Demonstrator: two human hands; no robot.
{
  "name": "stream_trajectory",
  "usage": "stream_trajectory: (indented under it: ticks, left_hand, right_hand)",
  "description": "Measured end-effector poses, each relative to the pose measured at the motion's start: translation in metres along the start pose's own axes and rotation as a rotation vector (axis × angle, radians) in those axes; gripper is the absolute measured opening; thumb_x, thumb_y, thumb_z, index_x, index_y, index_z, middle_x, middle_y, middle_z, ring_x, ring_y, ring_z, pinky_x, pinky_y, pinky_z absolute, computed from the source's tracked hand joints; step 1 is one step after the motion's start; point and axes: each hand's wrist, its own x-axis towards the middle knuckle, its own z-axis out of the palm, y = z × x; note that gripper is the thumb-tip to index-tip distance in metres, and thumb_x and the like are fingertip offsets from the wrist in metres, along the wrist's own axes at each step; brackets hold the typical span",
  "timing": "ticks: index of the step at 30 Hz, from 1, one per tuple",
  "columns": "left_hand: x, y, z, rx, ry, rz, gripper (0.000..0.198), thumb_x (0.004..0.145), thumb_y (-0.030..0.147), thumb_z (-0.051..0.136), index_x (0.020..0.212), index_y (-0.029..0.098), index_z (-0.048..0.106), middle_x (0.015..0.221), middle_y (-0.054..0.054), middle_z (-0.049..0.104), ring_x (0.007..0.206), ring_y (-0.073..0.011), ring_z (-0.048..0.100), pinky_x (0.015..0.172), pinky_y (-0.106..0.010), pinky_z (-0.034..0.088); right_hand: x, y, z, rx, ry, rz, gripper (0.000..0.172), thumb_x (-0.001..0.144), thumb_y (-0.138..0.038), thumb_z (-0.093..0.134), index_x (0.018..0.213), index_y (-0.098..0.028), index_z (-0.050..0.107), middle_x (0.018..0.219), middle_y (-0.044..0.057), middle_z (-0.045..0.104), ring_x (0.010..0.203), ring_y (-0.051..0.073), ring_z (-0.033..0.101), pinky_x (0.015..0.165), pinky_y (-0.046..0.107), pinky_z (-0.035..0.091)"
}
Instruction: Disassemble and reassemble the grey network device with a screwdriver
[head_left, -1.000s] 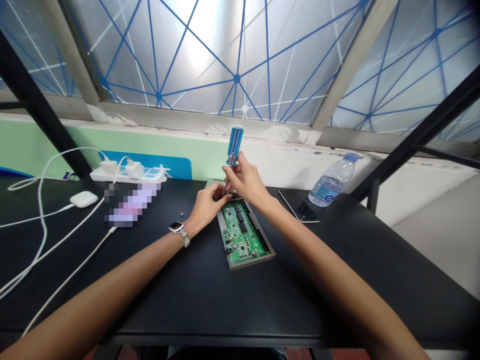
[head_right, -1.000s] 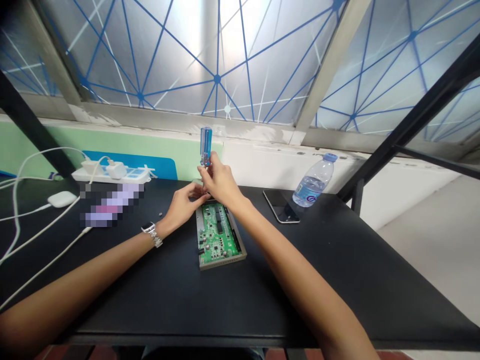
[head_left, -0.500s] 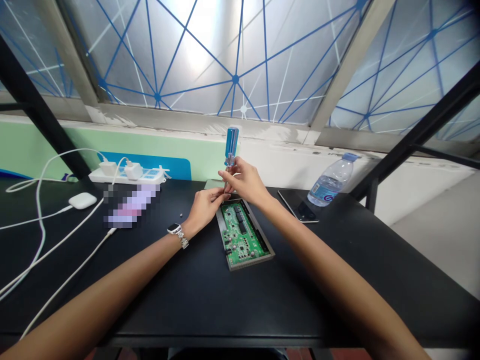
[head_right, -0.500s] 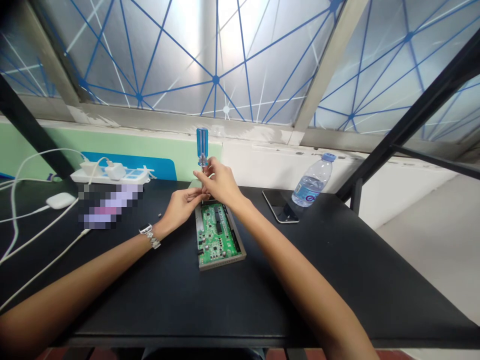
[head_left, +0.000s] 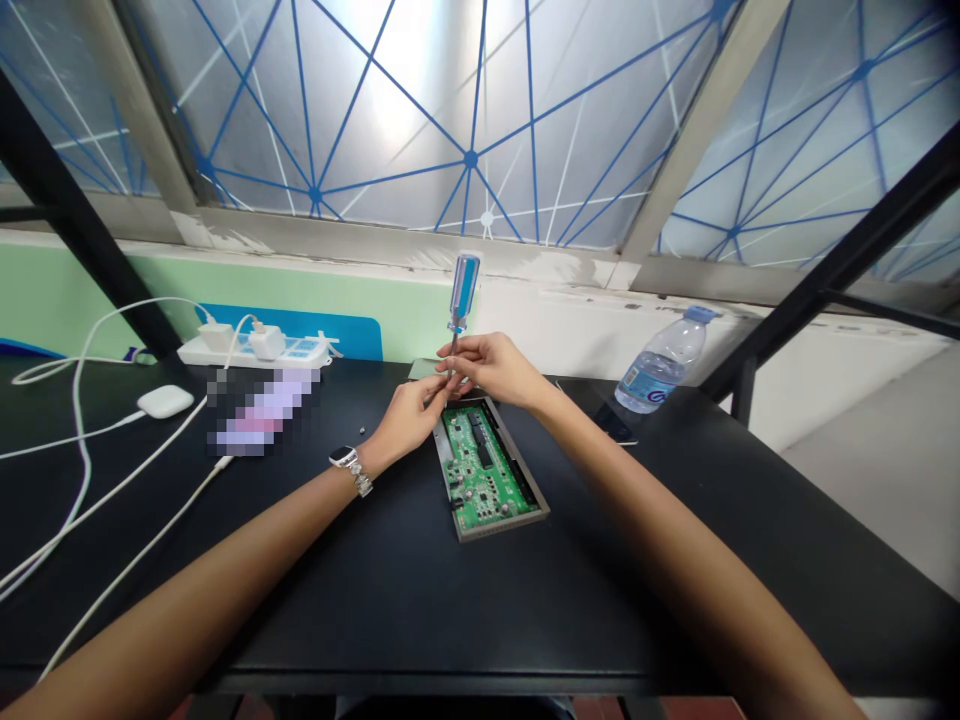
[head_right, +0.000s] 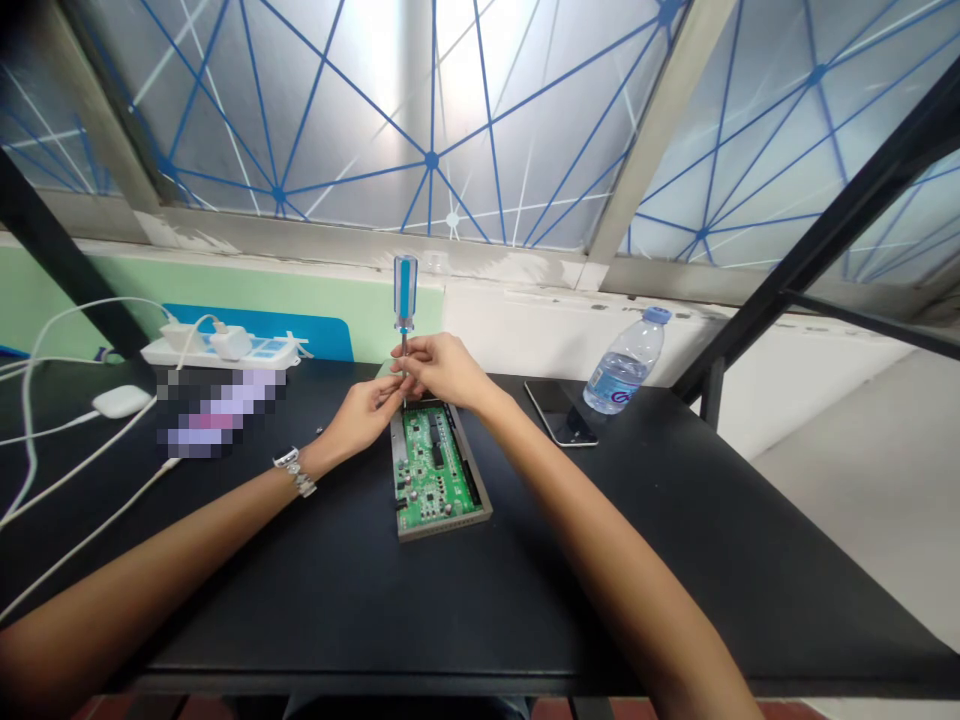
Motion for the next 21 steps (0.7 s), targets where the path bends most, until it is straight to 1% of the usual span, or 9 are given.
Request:
stream_trajectory:
  ticks: [2,3,6,8,11,14,17,19,21]
  left_hand:
    - [0.0,0.001,0.001,-0.07,0.033,0.004,0.027,0.092,0.037,0.058,0.108,0.017,0.066,0.099,-0.008,0.073,0.096,-0.024,0.071,0.091,-0.035,0.054]
    - [0.001,0.002,0.001,-0.08,0.06,0.006,0.027,0.09,0.037,0.062,0.107,0.017,0.066,0.101,-0.009,0.073,0.097,-0.0237,0.071,0.091,-0.035,0.054]
    - [0.002,0.003,0.001,-0.031,0.136,0.002,0.022,0.086,0.037,0.067,0.095,0.017,0.065,0.096,-0.008,0.073,0.09,-0.0217,0.071,0.086,-0.034,0.056]
    - [0.003,0.003,0.001,-0.013,0.156,-0.007,0.021,0.084,0.037,0.069,0.09,0.018,0.064,0.091,-0.006,0.072,0.086,-0.0209,0.071,0.082,-0.033,0.056]
    - [0.002,0.003,0.002,-0.057,0.174,-0.015,0.021,0.083,0.036,0.071,0.086,0.017,0.063,0.086,-0.005,0.072,0.08,-0.0201,0.071,0.076,-0.031,0.056]
    - [0.002,0.002,0.003,-0.126,0.181,-0.043,0.022,0.08,0.036,0.074,0.084,0.016,0.063,0.081,-0.005,0.072,0.077,-0.0203,0.072,0.073,-0.031,0.057]
    - [0.002,0.002,0.003,-0.176,0.168,-0.089,0.023,0.079,0.036,0.075,0.083,0.015,0.066,0.081,-0.006,0.074,0.08,-0.0223,0.073,0.075,-0.032,0.057]
    - [0.002,0.003,0.002,-0.204,0.139,-0.106,0.023,0.081,0.037,0.073,0.084,0.014,0.067,0.083,-0.008,0.075,0.083,-0.024,0.074,0.078,-0.033,0.058]
    - [0.002,0.004,0.001,-0.227,0.102,-0.107,0.023,0.083,0.036,0.07,0.087,0.014,0.069,0.087,-0.01,0.075,0.088,-0.0251,0.074,0.083,-0.035,0.057]
  right_hand:
    - [0.0,0.002,0.001,-0.05,0.048,-0.037,0.013,0.085,-0.024,0.063,0.089,-0.012,0.067,0.074,0.006,0.072,0.061,0.014,0.068,0.058,0.027,0.059]
    - [0.0,0.003,0.001,-0.076,0.07,-0.053,0.013,0.084,-0.025,0.064,0.085,-0.012,0.067,0.069,0.004,0.07,0.06,0.015,0.068,0.057,0.027,0.058]
    - [0.0,0.005,0.002,-0.125,0.131,-0.08,0.015,0.082,-0.028,0.066,0.078,-0.014,0.066,0.06,0.002,0.066,0.056,0.015,0.066,0.055,0.027,0.056]
    - [0.0,0.006,0.004,-0.15,0.172,-0.09,0.016,0.08,-0.03,0.068,0.076,-0.015,0.065,0.06,0.002,0.066,0.055,0.015,0.066,0.054,0.027,0.054]
    - [0.002,0.009,0.006,-0.184,0.218,-0.112,0.017,0.08,-0.031,0.068,0.074,-0.016,0.063,0.061,0.002,0.066,0.056,0.015,0.066,0.056,0.027,0.053]
    - [0.002,0.011,0.008,-0.22,0.25,-0.115,0.02,0.08,-0.033,0.069,0.072,-0.017,0.06,0.061,0.001,0.066,0.057,0.015,0.065,0.057,0.027,0.052]
    - [0.003,0.013,0.009,-0.242,0.27,-0.11,0.023,0.08,-0.036,0.07,0.072,-0.018,0.059,0.061,0.001,0.064,0.058,0.016,0.066,0.056,0.027,0.052]
    - [0.002,0.013,0.008,-0.231,0.247,-0.099,0.025,0.08,-0.039,0.071,0.074,-0.018,0.058,0.061,0.001,0.064,0.057,0.017,0.066,0.053,0.027,0.052]
    - [0.002,0.011,0.006,-0.202,0.19,-0.068,0.026,0.081,-0.04,0.071,0.079,-0.017,0.059,0.064,0.002,0.065,0.056,0.016,0.067,0.049,0.026,0.051]
